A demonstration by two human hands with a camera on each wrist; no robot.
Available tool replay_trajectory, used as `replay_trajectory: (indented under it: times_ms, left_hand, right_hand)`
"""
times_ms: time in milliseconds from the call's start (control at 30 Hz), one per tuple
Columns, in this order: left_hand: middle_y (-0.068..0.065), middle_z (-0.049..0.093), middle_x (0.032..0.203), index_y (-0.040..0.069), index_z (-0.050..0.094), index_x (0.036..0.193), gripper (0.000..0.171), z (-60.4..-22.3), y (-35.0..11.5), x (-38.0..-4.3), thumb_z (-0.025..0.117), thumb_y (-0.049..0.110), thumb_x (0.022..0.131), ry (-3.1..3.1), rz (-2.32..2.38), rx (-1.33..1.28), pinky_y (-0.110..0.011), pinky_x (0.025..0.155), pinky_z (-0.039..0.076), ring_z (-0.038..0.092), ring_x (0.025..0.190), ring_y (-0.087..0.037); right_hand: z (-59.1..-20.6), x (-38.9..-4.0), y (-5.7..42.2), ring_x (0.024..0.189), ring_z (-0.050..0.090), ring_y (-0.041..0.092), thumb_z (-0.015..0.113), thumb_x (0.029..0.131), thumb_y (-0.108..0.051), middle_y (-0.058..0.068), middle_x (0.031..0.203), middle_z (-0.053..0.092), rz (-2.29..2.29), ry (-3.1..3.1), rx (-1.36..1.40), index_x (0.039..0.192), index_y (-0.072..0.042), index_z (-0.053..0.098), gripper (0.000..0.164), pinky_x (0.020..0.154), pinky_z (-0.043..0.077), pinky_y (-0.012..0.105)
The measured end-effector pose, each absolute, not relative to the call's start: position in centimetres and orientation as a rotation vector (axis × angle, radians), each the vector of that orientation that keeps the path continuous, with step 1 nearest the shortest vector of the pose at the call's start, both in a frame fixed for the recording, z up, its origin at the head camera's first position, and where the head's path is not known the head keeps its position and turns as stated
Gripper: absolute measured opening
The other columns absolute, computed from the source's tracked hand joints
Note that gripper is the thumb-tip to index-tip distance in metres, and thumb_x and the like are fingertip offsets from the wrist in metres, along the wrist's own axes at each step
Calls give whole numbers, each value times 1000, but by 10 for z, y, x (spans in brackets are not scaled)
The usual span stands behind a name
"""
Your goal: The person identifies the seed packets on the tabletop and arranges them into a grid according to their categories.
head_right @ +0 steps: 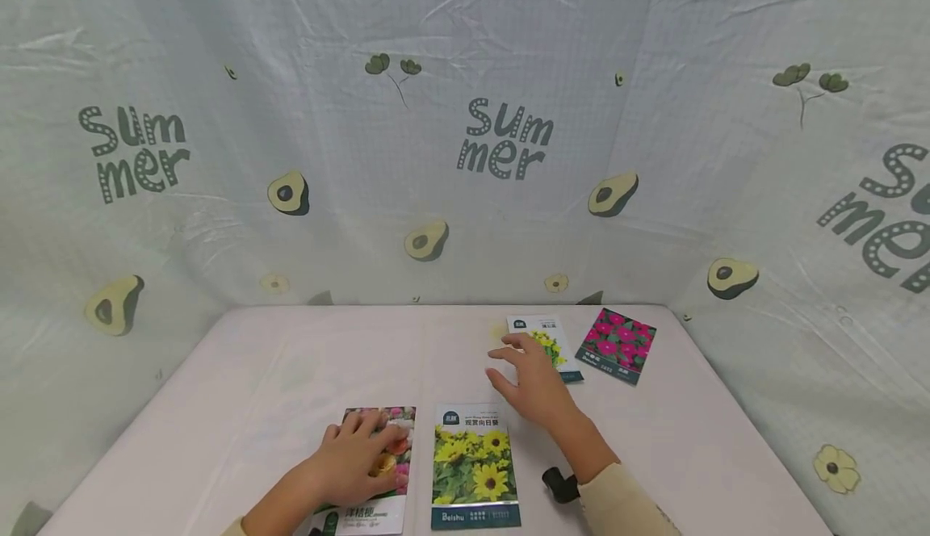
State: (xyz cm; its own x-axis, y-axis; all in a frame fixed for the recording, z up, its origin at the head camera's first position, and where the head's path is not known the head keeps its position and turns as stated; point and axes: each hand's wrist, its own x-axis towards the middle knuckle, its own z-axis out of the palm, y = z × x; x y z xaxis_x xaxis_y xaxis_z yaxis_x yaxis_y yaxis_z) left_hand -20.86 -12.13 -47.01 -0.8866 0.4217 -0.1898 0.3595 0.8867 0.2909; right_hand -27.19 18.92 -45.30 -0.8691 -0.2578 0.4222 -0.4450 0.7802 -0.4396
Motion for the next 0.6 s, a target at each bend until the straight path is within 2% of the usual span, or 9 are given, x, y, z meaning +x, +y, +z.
replay_trajectory:
  times_ms: [167, 433, 600]
  left_hand:
    - [-9, 43, 152, 33, 53, 146, 64, -467, -120, -207, 68, 61, 90, 2807, 354, 587, -67, 99, 34, 38, 136, -41]
    - [-10, 43, 152, 33, 53, 145, 64, -467, -121, -208, 68, 61, 90, 2814, 343, 595, -68, 99, 34, 38, 135, -42]
    - [-10, 43, 153, 36, 53, 146, 65, -473, -123, -209, 64, 66, 90, 2827, 351, 610, -67, 98, 34, 38, 136, -42]
  right_hand:
    - [-452, -292, 200, 127, 59, 36, 77, 94, -24, 17, 139, 60, 776, -2558, 526, 122, -9, 75, 32, 99, 52, 54]
    - [-458, -319, 210, 135, 50, 41, 68, 99, -26, 21, 143, 55, 877, -2617, 252, 128, -5, 71, 36, 109, 44, 57]
    - [-464, -333, 218, 137, 48, 43, 67, 100, -27, 23, 145, 52, 881, -2662, 231, 128, -6, 71, 35, 110, 43, 58]
